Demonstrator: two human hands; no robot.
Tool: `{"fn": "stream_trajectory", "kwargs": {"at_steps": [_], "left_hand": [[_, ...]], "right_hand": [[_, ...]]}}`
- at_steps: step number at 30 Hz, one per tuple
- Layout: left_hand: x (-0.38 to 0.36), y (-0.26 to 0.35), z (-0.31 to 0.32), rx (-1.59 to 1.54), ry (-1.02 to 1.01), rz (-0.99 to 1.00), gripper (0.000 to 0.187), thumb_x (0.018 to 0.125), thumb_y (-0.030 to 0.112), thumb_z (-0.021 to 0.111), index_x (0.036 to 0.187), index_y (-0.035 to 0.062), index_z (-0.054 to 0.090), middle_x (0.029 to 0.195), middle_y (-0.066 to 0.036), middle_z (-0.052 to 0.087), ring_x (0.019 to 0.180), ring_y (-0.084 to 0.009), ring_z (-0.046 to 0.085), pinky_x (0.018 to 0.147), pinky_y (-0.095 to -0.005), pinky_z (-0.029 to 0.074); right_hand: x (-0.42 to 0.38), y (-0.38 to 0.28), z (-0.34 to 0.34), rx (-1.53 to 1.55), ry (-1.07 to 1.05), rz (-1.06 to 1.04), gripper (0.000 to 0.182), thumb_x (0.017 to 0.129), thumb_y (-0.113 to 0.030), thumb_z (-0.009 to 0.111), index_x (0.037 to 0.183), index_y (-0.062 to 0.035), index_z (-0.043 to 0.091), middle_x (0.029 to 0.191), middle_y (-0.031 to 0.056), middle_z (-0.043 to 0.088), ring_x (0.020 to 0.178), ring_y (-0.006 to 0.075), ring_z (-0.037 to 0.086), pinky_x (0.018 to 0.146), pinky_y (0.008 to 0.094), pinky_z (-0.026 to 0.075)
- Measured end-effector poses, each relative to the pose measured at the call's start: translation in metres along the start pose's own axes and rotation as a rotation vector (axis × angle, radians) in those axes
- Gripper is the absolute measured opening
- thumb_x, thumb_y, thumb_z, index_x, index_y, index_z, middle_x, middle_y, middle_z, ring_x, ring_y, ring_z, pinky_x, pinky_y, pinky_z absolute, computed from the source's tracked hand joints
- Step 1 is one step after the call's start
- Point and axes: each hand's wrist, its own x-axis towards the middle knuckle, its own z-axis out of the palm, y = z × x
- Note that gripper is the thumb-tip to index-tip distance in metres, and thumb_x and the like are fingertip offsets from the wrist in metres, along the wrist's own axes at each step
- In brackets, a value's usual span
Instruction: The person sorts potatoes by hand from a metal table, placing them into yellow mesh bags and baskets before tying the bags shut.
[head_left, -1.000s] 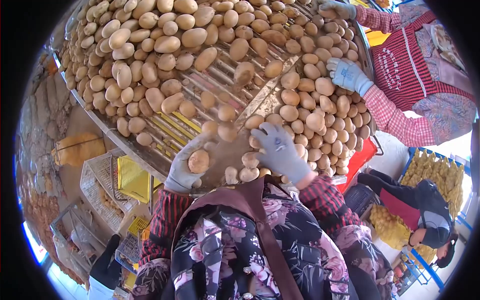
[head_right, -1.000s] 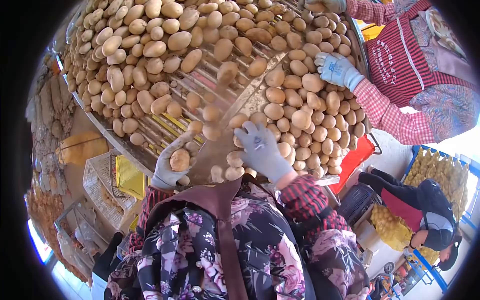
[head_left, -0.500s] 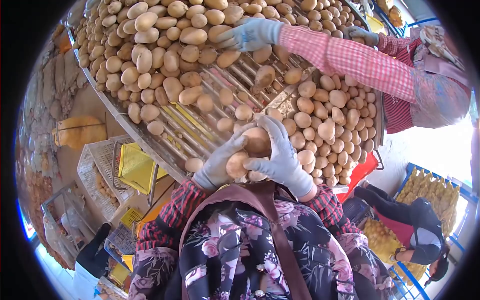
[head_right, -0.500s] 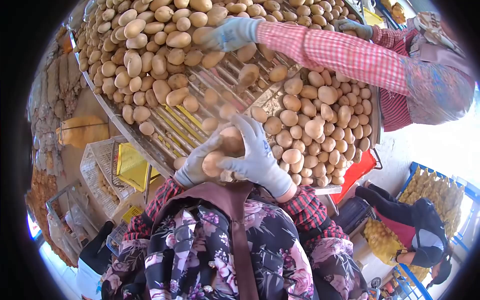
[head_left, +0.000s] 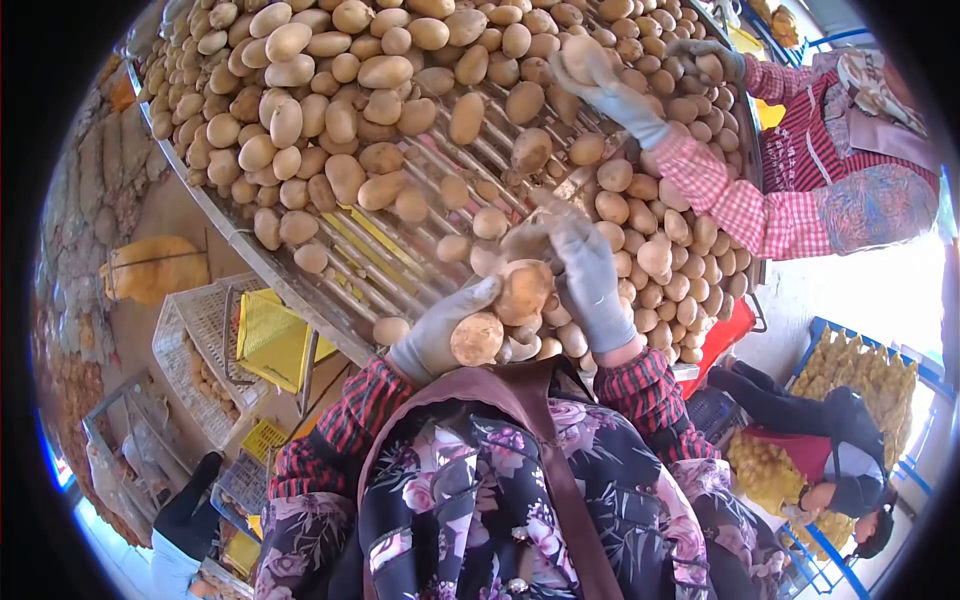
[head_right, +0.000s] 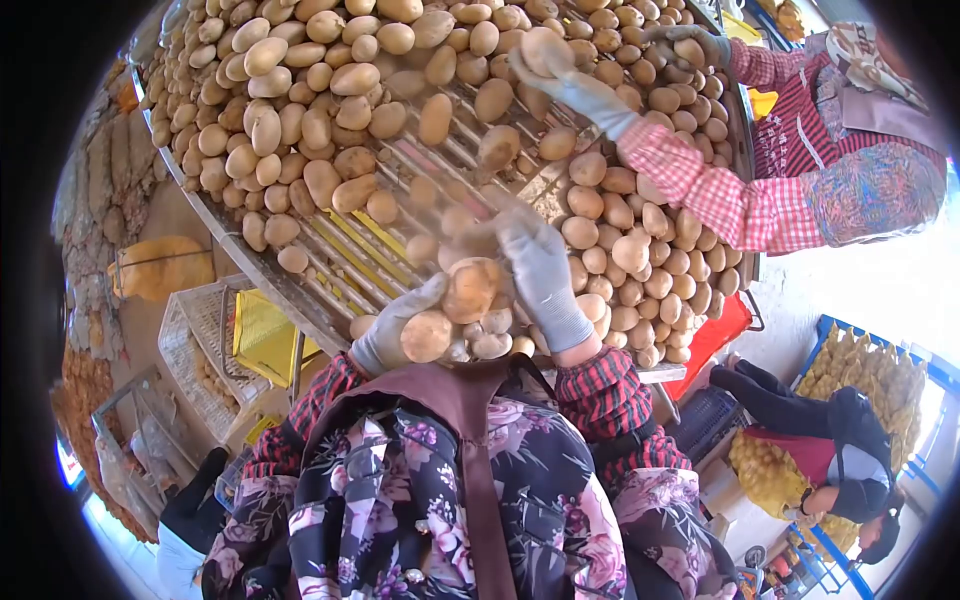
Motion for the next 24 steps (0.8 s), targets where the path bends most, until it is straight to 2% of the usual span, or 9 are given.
{"fn": "stream_trajectory", "kwargs": {"at_steps": [2,4,10,12,13,15,18,21,24], "left_hand": [[0.001,0.004,0.001,-0.088,-0.077,-0.027,0.057,0.104,0.038,0.049,0.15,0.0083,0.034,0.13,-0.012,0.057,0.11,-0.0267,0.063,0.091,-0.0399,0.057],[-0.002,0.012,0.041,0.274,0.001,0.097,0.059,0.104,0.036,0.049,0.152,0.0083,0.03,0.134,-0.012,0.055,0.114,-0.0251,0.061,0.091,-0.038,0.057],[-0.008,0.004,0.001,0.057,0.062,0.073,0.059,0.103,0.036,0.051,0.152,0.0083,0.032,0.135,-0.01,0.055,0.109,-0.0205,0.062,0.081,-0.0328,0.057],[-0.021,0.01,-0.014,0.092,0.044,0.089,0.06,0.101,0.038,0.053,0.15,0.0083,0.036,0.132,-0.012,0.057,0.1,-0.02,0.063,0.075,-0.0307,0.056],[-0.025,0.013,-0.01,0.09,0.155,0.161,0.059,0.101,0.04,0.053,0.148,0.0077,0.039,0.13,-0.012,0.058,0.096,-0.02,0.063,0.072,-0.0302,0.056],[-0.031,0.017,-0.018,0.025,0.327,0.261,0.055,0.101,0.041,0.054,0.144,0.0084,0.045,0.13,-0.013,0.059,0.093,-0.0211,0.063,0.067,-0.031,0.056],[-0.036,0.026,-0.026,-0.063,0.215,0.338,0.053,0.101,0.042,0.053,0.143,0.0107,0.047,0.132,-0.013,0.058,0.095,-0.0211,0.062,0.068,-0.0318,0.056],[-0.04,0.033,-0.023,-0.279,0.046,0.433,0.054,0.1,0.044,0.053,0.143,0.0111,0.047,0.133,-0.016,0.057,0.1,-0.0267,0.061,0.072,-0.0347,0.057],[-0.054,0.034,-0.034,-0.532,-0.12,0.468,0.054,0.1,0.044,0.052,0.14,0.0091,0.049,0.135,-0.018,0.055,0.104,-0.0324,0.06,0.075,-0.0371,0.057]], "right_hand": [[0.002,-0.001,0.0,0.052,0.054,-0.026,0.05,0.098,-0.022,0.062,0.139,0.0018,0.048,0.109,0.0153,0.07,0.1,0.0258,0.069,0.089,0.0326,0.053],[-0.004,0.002,0.01,-0.927,-0.173,-0.524,0.044,0.1,-0.018,0.057,0.138,0.0027,0.049,0.115,0.0149,0.068,0.105,0.0204,0.066,0.092,0.0319,0.052],[0.03,0.02,-0.011,-0.686,-0.093,-0.176,0.035,0.095,-0.007,0.056,0.129,0.0017,0.056,0.121,0.0169,0.066,0.109,0.0244,0.064,0.094,0.034,0.05],[0.07,0.008,-0.032,-1.16,0.267,-0.692,0.041,0.088,-0.002,0.06,0.129,-0.003,0.057,0.122,0.0176,0.065,0.112,0.0317,0.063,0.097,0.0374,0.05],[0.087,0.0,-0.035,-1.161,0.264,-0.689,0.041,0.088,-0.002,0.06,0.129,-0.003,0.057,0.122,0.0176,0.065,0.112,0.0317,0.063,0.097,0.0374,0.05],[0.114,-0.015,-0.037,-1.803,0.042,-0.873,0.046,0.081,-0.001,0.061,0.126,-0.0095,0.061,0.126,0.0183,0.061,0.117,0.0358,0.057,0.101,0.0472,0.045],[0.145,-0.002,-0.061,-1.619,-0.102,-0.653,0.05,0.077,-0.006,0.067,0.127,-0.0114,0.061,0.131,0.0188,0.058,0.122,0.036,0.054,0.106,0.0484,0.042],[0.123,-0.02,-0.036,-0.94,-0.055,-0.307,0.046,0.085,-0.021,0.072,0.126,-0.003,0.06,0.114,0.0116,0.067,0.111,0.025,0.063,0.097,0.0359,0.048],[0.07,-0.017,-0.04,-0.184,-0.131,-0.094,0.05,0.093,-0.027,0.064,0.131,0.0034,0.053,0.121,0.0132,0.063,0.113,0.0239,0.061,0.101,0.0372,0.048]]}}
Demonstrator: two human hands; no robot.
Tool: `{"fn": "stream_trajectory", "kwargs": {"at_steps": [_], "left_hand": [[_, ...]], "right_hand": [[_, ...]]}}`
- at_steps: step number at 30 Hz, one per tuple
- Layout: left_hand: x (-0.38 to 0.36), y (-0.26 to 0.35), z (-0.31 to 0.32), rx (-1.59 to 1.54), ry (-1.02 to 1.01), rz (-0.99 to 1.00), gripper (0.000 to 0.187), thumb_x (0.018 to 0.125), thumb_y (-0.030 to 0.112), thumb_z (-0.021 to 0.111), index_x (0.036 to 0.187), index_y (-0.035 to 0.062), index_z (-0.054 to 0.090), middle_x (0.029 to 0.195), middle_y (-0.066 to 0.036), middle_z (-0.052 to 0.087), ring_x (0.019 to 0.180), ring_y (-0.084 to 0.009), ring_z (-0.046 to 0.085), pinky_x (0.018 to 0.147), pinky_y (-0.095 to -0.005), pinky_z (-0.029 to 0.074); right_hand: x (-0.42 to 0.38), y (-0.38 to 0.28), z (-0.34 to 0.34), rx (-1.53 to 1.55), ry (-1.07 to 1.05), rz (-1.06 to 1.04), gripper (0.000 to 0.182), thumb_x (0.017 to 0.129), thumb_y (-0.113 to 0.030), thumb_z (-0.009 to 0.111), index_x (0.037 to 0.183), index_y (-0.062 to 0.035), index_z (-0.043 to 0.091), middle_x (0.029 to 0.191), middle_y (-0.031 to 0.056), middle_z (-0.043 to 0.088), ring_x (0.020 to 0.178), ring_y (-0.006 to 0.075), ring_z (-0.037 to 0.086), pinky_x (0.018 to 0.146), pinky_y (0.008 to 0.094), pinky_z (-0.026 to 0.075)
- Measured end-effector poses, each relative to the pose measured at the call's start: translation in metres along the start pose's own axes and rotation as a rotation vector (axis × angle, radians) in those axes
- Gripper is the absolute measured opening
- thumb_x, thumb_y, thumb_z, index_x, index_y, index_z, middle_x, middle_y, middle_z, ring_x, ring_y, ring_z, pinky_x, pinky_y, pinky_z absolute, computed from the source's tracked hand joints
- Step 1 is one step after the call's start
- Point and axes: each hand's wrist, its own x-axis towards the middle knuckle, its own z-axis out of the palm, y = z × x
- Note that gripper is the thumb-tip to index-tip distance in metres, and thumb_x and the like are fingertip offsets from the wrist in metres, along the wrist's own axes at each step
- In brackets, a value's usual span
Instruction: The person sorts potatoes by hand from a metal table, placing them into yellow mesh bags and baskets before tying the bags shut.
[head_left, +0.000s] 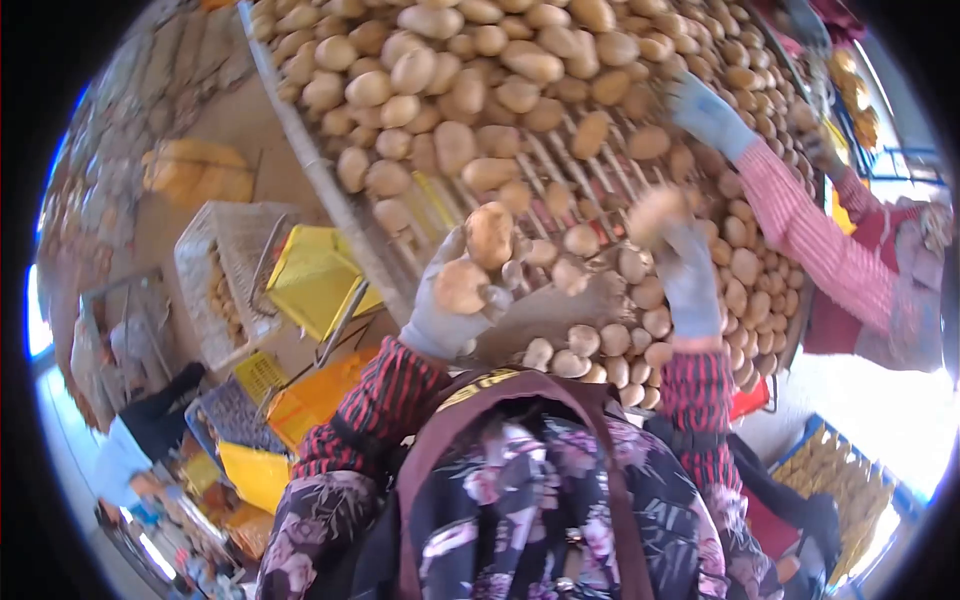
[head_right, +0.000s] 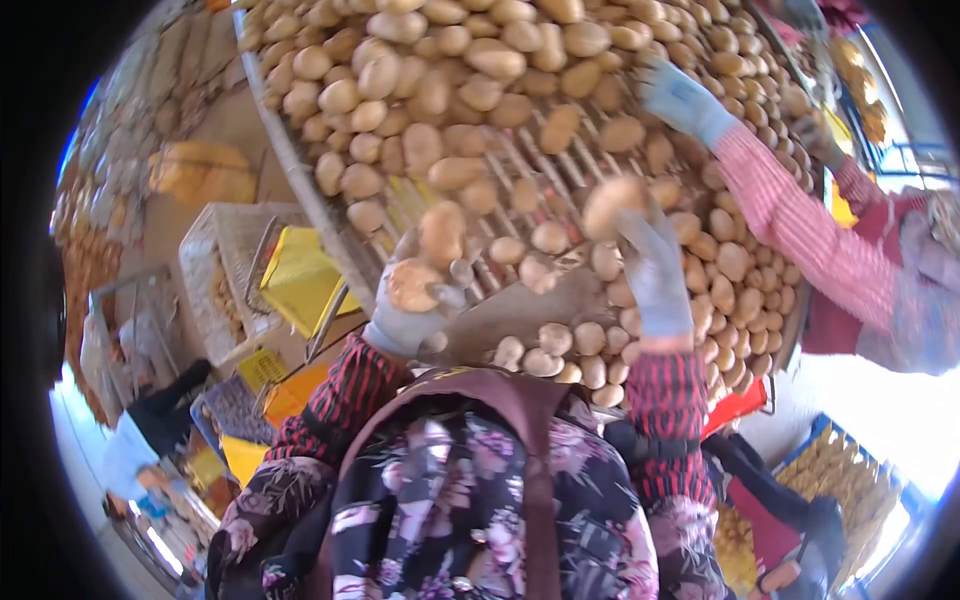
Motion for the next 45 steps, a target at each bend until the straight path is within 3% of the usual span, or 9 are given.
{"fn": "stream_trajectory", "kwargs": {"at_steps": [14,18,24,27,30,32,34,38,45], "left_hand": [[-0.144,0.126,-0.076,0.047,0.143,1.213,0.043,0.098,0.039,0.053,0.122,0.0036,0.057,0.104,-0.013,0.064,0.104,-0.0243,0.061,0.091,-0.038,0.054],[-0.135,0.123,-0.098,0.073,0.293,1.141,0.041,0.099,0.036,0.053,0.127,0.0068,0.054,0.111,-0.011,0.062,0.111,-0.0243,0.058,0.1,-0.0386,0.048],[-0.063,-0.054,0.043,1.593,0.199,0.674,0.06,0.094,0.031,0.067,0.14,0.0029,0.041,0.127,-0.013,0.055,0.11,-0.0246,0.057,0.097,-0.0398,0.048],[-0.032,-0.081,0.04,2.236,0.169,1.053,0.05,0.092,0.025,0.07,0.129,-0.0001,0.048,0.119,-0.011,0.059,0.102,-0.0225,0.06,0.091,-0.0373,0.05],[-0.023,-0.085,0.046,2.062,0.149,0.703,0.033,0.097,0.019,0.057,0.125,0.0016,0.056,0.107,-0.019,0.063,0.103,-0.0268,0.063,0.091,-0.0364,0.049],[0.008,-0.073,-0.009,1.639,-0.046,0.98,0.025,0.097,0.022,0.062,0.111,0.001,0.058,0.093,-0.004,0.064,0.085,-0.0173,0.063,0.075,-0.0297,0.052],[0.003,-0.061,-0.009,1.069,0.293,0.459,0.022,0.102,0.019,0.055,0.115,0.0023,0.059,0.092,-0.003,0.063,0.085,-0.0152,0.063,0.073,-0.0252,0.051],[-0.017,-0.085,-0.044,1.006,0.203,0.422,0.035,0.105,0.029,0.047,0.128,0.0034,0.055,0.12,-0.008,0.06,0.109,-0.0189,0.058,0.098,-0.0363,0.048],[-0.036,-0.127,-0.015,0.43,0.041,0.292,0.056,0.106,0.05,0.035,0.144,0.0102,0.043,0.14,-0.007,0.053,0.129,-0.0229,0.051,0.113,-0.0406,0.037]], "right_hand": [[-0.076,0.017,0.082,0.383,-0.081,0.323,0.05,0.091,-0.025,0.064,0.134,-0.0026,0.052,0.124,0.0163,0.061,0.107,0.0268,0.063,0.09,0.0408,0.056],[-0.082,0.004,0.125,-0.06,-0.16,0.23,0.058,0.084,-0.017,0.069,0.137,-0.0033,0.051,0.128,0.0144,0.06,0.111,0.0247,0.062,0.091,0.036,0.054],[-0.087,0.001,0.149,-0.68,-0.302,-0.061,0.068,0.072,-0.009,0.076,0.135,0.0001,0.051,0.128,0.0114,0.059,0.113,0.0243,0.059,0.099,0.0362,0.047],[-0.094,0.01,0.144,-0.944,-0.251,-0.484,0.067,0.068,-0.005,0.077,0.13,-0.0012,0.051,0.117,0.0161,0.056,0.113,0.0339,0.055,0.1,0.0411,0.043],[-0.109,0.007,0.132,-0.811,-0.16,-0.233,0.07,0.068,-0.006,0.078,0.131,-0.0006,0.049,0.118,0.0176,0.056,0.116,0.0337,0.054,0.102,0.0417,0.042],[-0.123,-0.004,0.124,-0.887,-0.153,-0.267,0.07,0.07,-0.004,0.077,0.134,-0.0009,0.047,0.123,0.0141,0.055,0.118,0.0278,0.054,0.102,0.0382,0.043],[-0.133,-0.014,0.117,-0.315,-0.301,0.045,0.071,0.073,-0.002,0.077,0.137,-0.0024,0.045,0.13,0.0101,0.052,0.12,0.0206,0.053,0.102,0.0334,0.044],[-0.136,-0.01,0.103,0.018,-0.213,0.17,0.064,0.083,-0.003,0.069,0.141,-0.0045,0.042,0.13,0.0068,0.052,0.122,0.015,0.05,0.103,0.0299,0.044],[-0.099,0.03,0.105,-1.137,-0.167,-0.817,0.028,0.09,-0.019,0.062,0.115,-0.0051,0.065,0.121,0.0162,0.06,0.11,0.0409,0.054,0.099,0.0512,0.039]]}}
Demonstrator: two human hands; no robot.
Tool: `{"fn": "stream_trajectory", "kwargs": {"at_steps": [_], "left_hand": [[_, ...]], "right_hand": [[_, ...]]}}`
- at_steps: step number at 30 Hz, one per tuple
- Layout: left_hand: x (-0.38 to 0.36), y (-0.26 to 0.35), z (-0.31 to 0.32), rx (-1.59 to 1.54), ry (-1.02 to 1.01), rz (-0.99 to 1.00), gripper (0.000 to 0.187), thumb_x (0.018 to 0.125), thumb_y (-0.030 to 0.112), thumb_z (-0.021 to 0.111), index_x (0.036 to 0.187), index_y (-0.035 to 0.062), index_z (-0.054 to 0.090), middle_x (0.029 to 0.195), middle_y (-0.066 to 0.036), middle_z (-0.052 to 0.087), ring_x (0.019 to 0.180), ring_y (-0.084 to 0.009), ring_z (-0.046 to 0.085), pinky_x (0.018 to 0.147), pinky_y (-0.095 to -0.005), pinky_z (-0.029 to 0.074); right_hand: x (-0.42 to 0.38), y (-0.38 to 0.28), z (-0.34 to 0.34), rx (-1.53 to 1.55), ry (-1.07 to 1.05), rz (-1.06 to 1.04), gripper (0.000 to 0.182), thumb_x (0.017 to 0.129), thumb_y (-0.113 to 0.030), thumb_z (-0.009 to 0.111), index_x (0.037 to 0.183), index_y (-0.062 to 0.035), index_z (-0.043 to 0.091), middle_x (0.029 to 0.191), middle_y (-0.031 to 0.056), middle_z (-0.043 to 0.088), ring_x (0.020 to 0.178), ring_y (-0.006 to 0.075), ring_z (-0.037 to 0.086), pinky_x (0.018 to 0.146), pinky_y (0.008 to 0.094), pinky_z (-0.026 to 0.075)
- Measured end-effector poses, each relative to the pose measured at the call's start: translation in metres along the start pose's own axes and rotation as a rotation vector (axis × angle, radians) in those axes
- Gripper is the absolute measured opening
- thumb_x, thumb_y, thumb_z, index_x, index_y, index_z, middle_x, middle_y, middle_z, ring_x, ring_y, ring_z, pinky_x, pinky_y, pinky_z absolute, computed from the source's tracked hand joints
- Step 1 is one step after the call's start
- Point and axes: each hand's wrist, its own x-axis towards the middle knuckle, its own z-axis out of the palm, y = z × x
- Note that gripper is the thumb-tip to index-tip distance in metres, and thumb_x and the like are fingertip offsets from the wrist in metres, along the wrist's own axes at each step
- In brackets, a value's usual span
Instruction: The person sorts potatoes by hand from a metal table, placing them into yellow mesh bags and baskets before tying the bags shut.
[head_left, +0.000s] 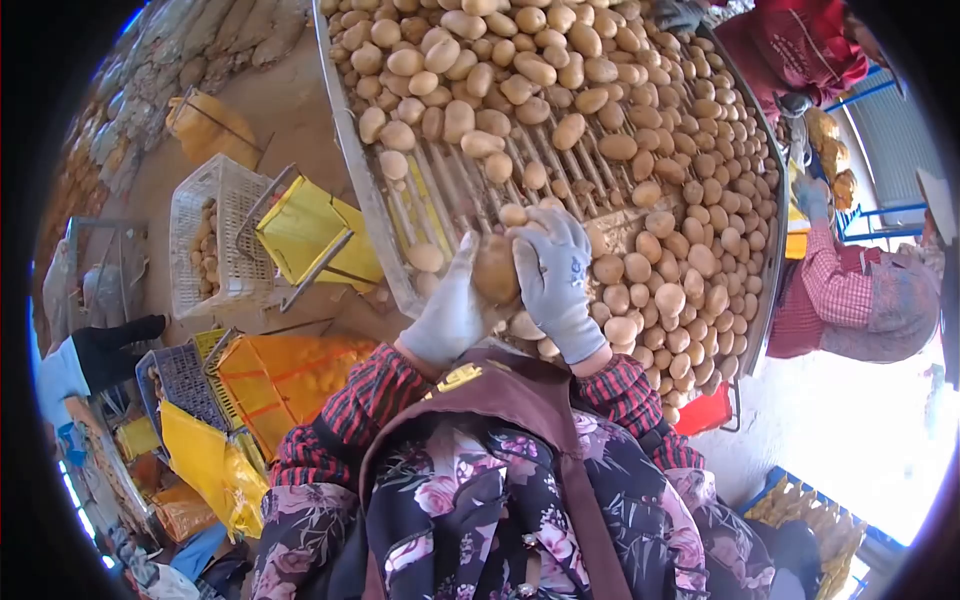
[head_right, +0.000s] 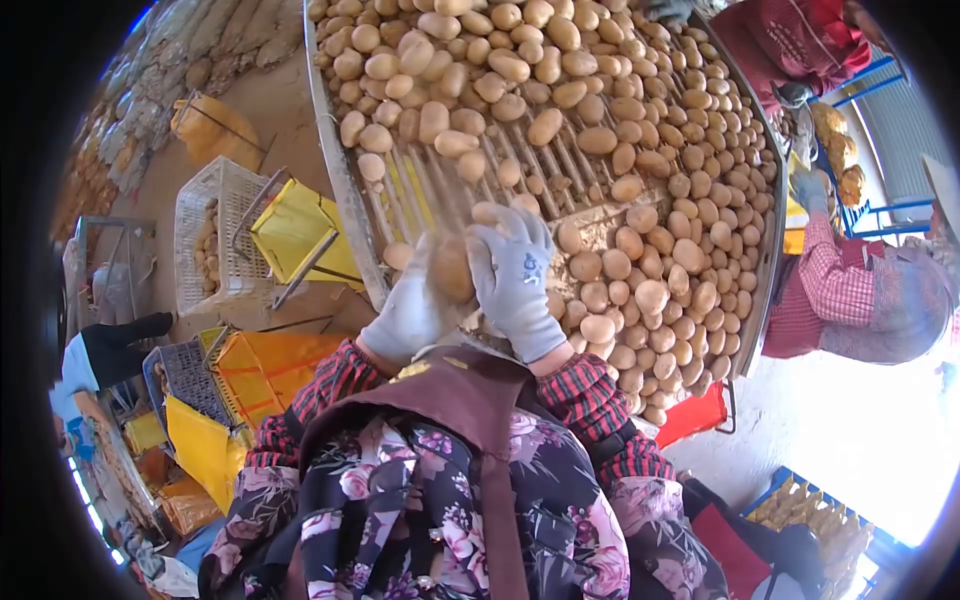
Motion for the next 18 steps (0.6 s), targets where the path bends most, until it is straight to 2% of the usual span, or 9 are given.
{"fn": "stream_trajectory", "kwargs": {"at_steps": [1,3,6,7,8,10,14,15,18], "left_hand": [[-0.001,0.005,0.003,0.074,0.165,0.04,0.056,0.106,0.05,0.035,0.144,0.0099,0.043,0.14,-0.007,0.053,0.129,-0.0224,0.051,0.113,-0.0402,0.037],[-0.005,0.013,0.002,0.144,0.137,0.043,0.055,0.106,0.048,0.035,0.144,0.0083,0.042,0.141,-0.008,0.051,0.13,-0.0216,0.05,0.113,-0.0392,0.037],[-0.009,0.041,-0.025,-0.059,0.074,-0.034,0.045,0.105,0.046,0.04,0.124,0.0091,0.057,0.117,-0.009,0.064,0.109,-0.0252,0.061,0.1,-0.0432,0.048],[0.003,0.053,-0.12,0.548,0.337,0.303,0.04,0.102,0.045,0.046,0.114,0.0094,0.06,0.106,-0.008,0.067,0.097,-0.0255,0.064,0.092,-0.0462,0.052],[-0.022,0.09,-0.069,-0.069,0.079,0.092,0.037,0.099,0.043,0.053,0.114,0.0104,0.06,0.107,-0.008,0.067,0.097,-0.0252,0.065,0.09,-0.0483,0.053],[-0.041,0.153,-0.118,-0.142,0.073,0.321,0.037,0.104,0.042,0.045,0.117,0.01,0.058,0.112,-0.008,0.065,0.105,-0.0251,0.065,0.094,-0.0435,0.054],[-0.077,0.255,-0.179,0.697,0.716,0.607,0.041,0.106,0.035,0.043,0.121,0.0022,0.062,0.122,-0.011,0.064,0.108,-0.0221,0.063,0.096,-0.034,0.051],[-0.072,0.27,-0.192,0.698,0.712,0.601,0.041,0.106,0.035,0.043,0.121,0.0022,0.062,0.122,-0.011,0.064,0.108,-0.0221,0.063,0.096,-0.034,0.051],[-0.037,0.297,-0.179,1.753,0.808,0.712,0.032,0.096,0.014,0.054,0.123,-0.0021,0.061,0.122,-0.016,0.064,0.112,-0.029,0.061,0.099,-0.038,0.046]], "right_hand": [[0.007,0.002,0.006,-0.054,0.063,0.01,0.027,0.09,-0.017,0.062,0.114,-0.006,0.065,0.116,0.0161,0.062,0.113,0.0402,0.054,0.1,0.0515,0.039],[0.009,-0.001,0.017,0.049,0.085,0.028,0.025,0.089,-0.014,0.063,0.112,-0.0068,0.067,0.108,0.0166,0.065,0.111,0.0386,0.057,0.099,0.0479,0.041],[0.007,0.018,0.044,0.438,-0.261,0.323,0.026,0.089,-0.015,0.065,0.113,-0.0064,0.067,0.104,0.0161,0.068,0.1,0.0323,0.063,0.088,0.0394,0.049],[0.009,0.034,0.047,0.439,-0.257,0.325,0.026,0.089,-0.015,0.065,0.113,-0.0064,0.067,0.104,0.0161,0.068,0.1,0.0323,0.063,0.088,0.0394,0.049],[0.012,0.052,0.047,0.363,-0.248,0.458,0.024,0.089,-0.016,0.064,0.111,-0.0063,0.068,0.104,0.0161,0.068,0.101,0.032,0.064,0.088,0.0403,0.049],[0.035,0.068,0.051,0.287,-0.241,0.594,0.022,0.09,-0.016,0.064,0.108,-0.0061,0.068,0.105,0.0161,0.068,0.102,0.0316,0.064,0.087,0.0412,0.05],[0.105,0.065,0.077,0.051,-0.187,0.384,0.025,0.089,-0.021,0.064,0.109,-0.0066,0.068,0.109,0.0156,0.067,0.104,0.0333,0.063,0.09,0.0428,0.05],[0.124,0.065,0.093,0.031,-0.167,0.219,0.029,0.088,-0.022,0.065,0.113,-0.0075,0.067,0.114,0.0156,0.066,0.107,0.0353,0.062,0.091,0.0441,0.049],[0.148,0.077,0.15,-0.302,0.005,0.089,0.037,0.087,-0.024,0.066,0.12,-0.0096,0.064,0.128,0.0146,0.059,0.118,0.0421,0.053,0.096,0.0482,0.047]]}}
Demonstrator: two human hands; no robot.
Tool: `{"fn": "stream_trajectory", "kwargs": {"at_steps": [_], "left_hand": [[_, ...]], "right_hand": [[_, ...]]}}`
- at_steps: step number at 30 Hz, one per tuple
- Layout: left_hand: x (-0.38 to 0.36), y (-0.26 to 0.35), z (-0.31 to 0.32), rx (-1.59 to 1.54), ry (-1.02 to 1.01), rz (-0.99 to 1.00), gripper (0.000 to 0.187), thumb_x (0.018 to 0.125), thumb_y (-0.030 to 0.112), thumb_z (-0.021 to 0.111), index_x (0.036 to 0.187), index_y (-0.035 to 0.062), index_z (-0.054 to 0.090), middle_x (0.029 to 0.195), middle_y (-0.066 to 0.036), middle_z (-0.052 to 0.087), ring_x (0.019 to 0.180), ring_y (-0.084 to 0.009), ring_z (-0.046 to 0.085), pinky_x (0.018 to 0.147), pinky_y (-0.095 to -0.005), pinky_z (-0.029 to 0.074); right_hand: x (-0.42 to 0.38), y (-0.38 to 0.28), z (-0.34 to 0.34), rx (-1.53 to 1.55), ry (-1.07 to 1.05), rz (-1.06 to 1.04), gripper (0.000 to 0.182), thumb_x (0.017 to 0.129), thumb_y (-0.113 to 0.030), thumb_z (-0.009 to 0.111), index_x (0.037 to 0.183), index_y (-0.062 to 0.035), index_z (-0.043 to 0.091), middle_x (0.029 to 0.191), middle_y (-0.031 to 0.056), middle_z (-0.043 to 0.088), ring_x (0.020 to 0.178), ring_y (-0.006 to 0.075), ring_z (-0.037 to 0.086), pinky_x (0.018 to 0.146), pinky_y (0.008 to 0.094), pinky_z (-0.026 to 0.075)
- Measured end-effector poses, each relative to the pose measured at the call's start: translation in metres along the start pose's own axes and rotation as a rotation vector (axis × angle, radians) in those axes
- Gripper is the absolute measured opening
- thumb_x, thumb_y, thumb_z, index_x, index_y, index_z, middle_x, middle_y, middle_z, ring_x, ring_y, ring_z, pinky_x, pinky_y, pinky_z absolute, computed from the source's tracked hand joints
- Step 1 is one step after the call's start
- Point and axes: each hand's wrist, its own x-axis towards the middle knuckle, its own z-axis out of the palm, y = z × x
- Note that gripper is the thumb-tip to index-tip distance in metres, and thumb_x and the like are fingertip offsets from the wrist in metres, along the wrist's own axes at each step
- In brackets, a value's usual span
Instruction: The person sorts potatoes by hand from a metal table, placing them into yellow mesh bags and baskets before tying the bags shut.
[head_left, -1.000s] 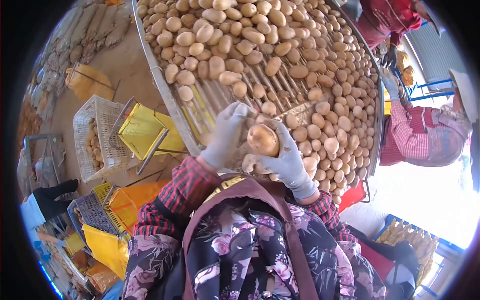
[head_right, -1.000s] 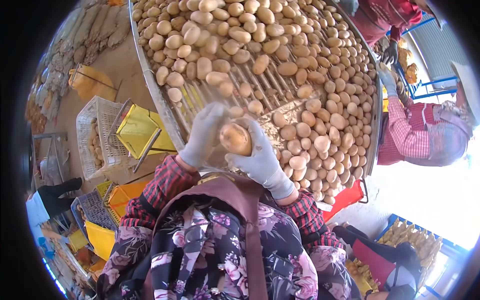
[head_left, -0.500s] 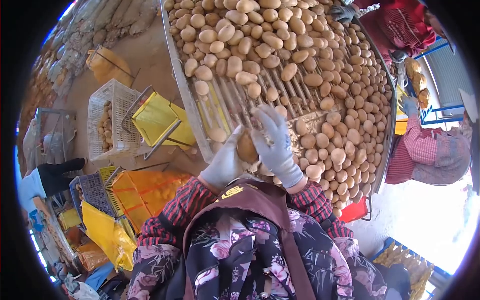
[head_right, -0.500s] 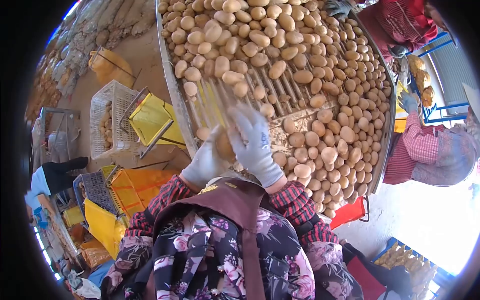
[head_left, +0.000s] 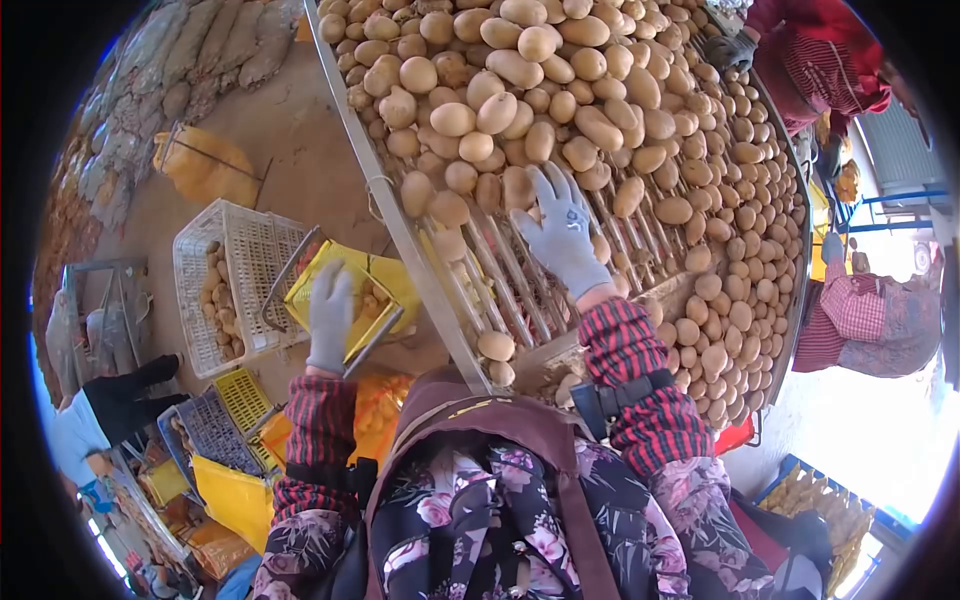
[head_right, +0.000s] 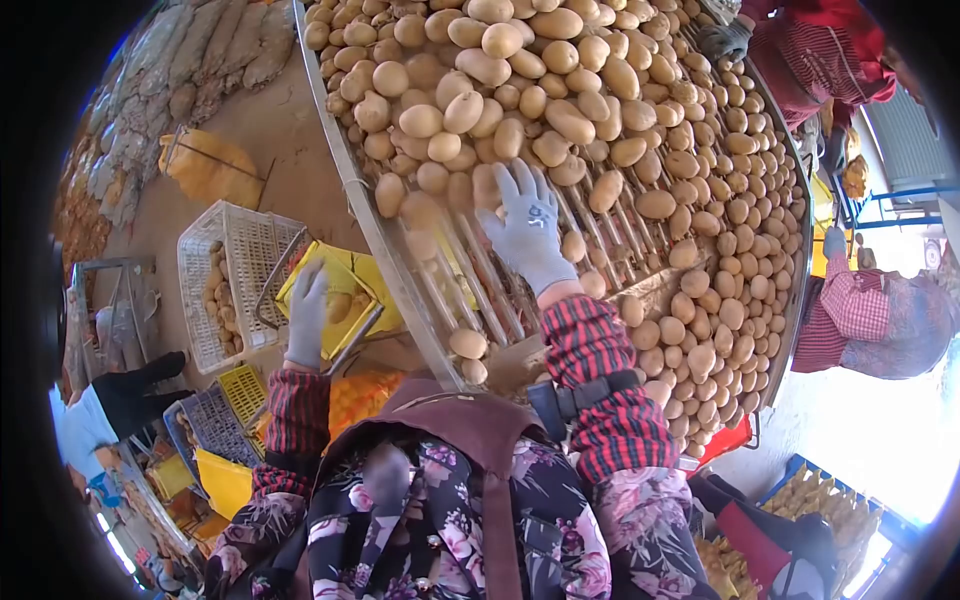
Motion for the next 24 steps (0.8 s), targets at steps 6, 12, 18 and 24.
{"fn": "stream_trajectory", "kwargs": {"at_steps": [6,12,18,24], "left_hand": [[0.066,0.188,0.098,-0.005,-0.319,0.879,0.042,0.079,0.012,0.069,0.121,0.007,0.063,0.119,-0.018,0.062,0.108,-0.0373,0.061,0.093,-0.0433,0.048],[0.088,0.186,0.19,0.425,-0.489,1.036,0.047,0.076,0.011,0.069,0.122,0.0137,0.059,0.107,-0.014,0.053,0.095,-0.036,0.058,0.073,-0.046,0.048],[0.029,0.178,0.179,-0.083,-1.151,0.572,0.049,0.084,0.01,0.058,0.133,0.0111,0.053,0.127,-0.02,0.057,0.119,-0.0314,0.06,0.1,-0.0403,0.049],[0.021,0.172,0.1,-1.565,-1.062,-0.853,0.053,0.086,0.019,0.066,0.135,0.0059,0.05,0.125,-0.011,0.06,0.113,-0.0216,0.062,0.098,-0.0372,0.051]], "right_hand": [[-0.088,0.02,-0.026,-0.22,-0.156,0.048,0.037,0.08,-0.016,0.066,0.117,-0.0113,0.064,0.13,0.0109,0.056,0.125,0.0419,0.047,0.106,0.0558,0.035],[-0.125,0.052,-0.088,-0.41,-0.046,0.379,0.03,0.079,-0.015,0.068,0.108,-0.011,0.065,0.119,0.0107,0.06,0.115,0.036,0.053,0.102,0.0542,0.037],[0.023,0.096,-0.086,-0.176,0.211,0.369,0.039,0.08,-0.027,0.075,0.111,-0.0053,0.063,0.114,0.0134,0.062,0.111,0.0384,0.055,0.096,0.0484,0.044],[0.11,0.058,-0.025,-0.4,0.032,-0.088,0.041,0.079,-0.026,0.072,0.116,-0.009,0.063,0.124,0.0134,0.062,0.115,0.0356,0.056,0.102,0.0507,0.04]]}}
